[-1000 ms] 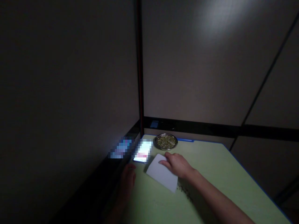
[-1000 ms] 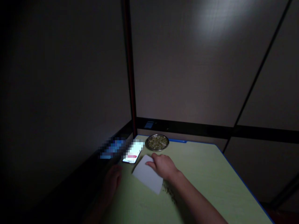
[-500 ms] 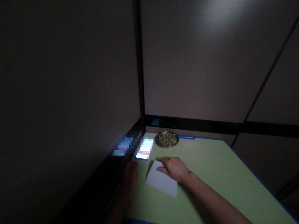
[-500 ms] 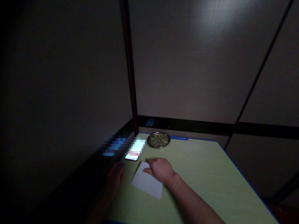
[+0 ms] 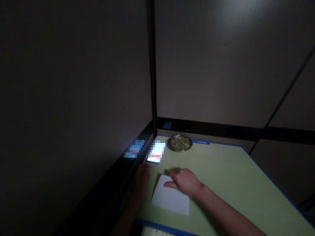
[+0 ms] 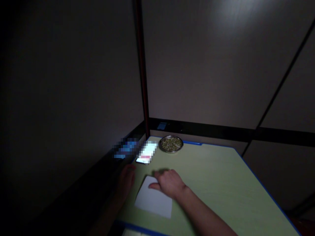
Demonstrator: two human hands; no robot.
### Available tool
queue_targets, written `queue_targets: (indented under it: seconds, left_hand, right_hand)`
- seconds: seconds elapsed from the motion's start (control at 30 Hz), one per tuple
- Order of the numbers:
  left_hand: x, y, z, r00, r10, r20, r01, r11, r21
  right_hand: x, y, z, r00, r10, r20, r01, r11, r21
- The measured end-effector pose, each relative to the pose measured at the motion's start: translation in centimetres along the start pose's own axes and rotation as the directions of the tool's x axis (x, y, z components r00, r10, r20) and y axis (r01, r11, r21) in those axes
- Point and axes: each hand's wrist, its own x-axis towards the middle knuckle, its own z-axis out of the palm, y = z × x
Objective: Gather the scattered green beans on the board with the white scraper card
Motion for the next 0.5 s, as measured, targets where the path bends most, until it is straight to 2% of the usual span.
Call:
queue_targets:
  seconds: [0.17,0.5]
  left_hand:
    - [0.16,-0.50,-0.29,0.998,0.054,0.040,-0.055,0.998,0.042]
    - [0.50,-0.21,-0.04,1.000,0.005,0.024,-0.006,0.999,0.048]
  right_hand:
    - [-0.19,-0.50,0.01,0.999,-0.011,0.036,0.011,1.000,-0.011]
    - [-0.45,-1.09,-0.10,0.999,-0.015,0.032,0.014,1.000,0.012]
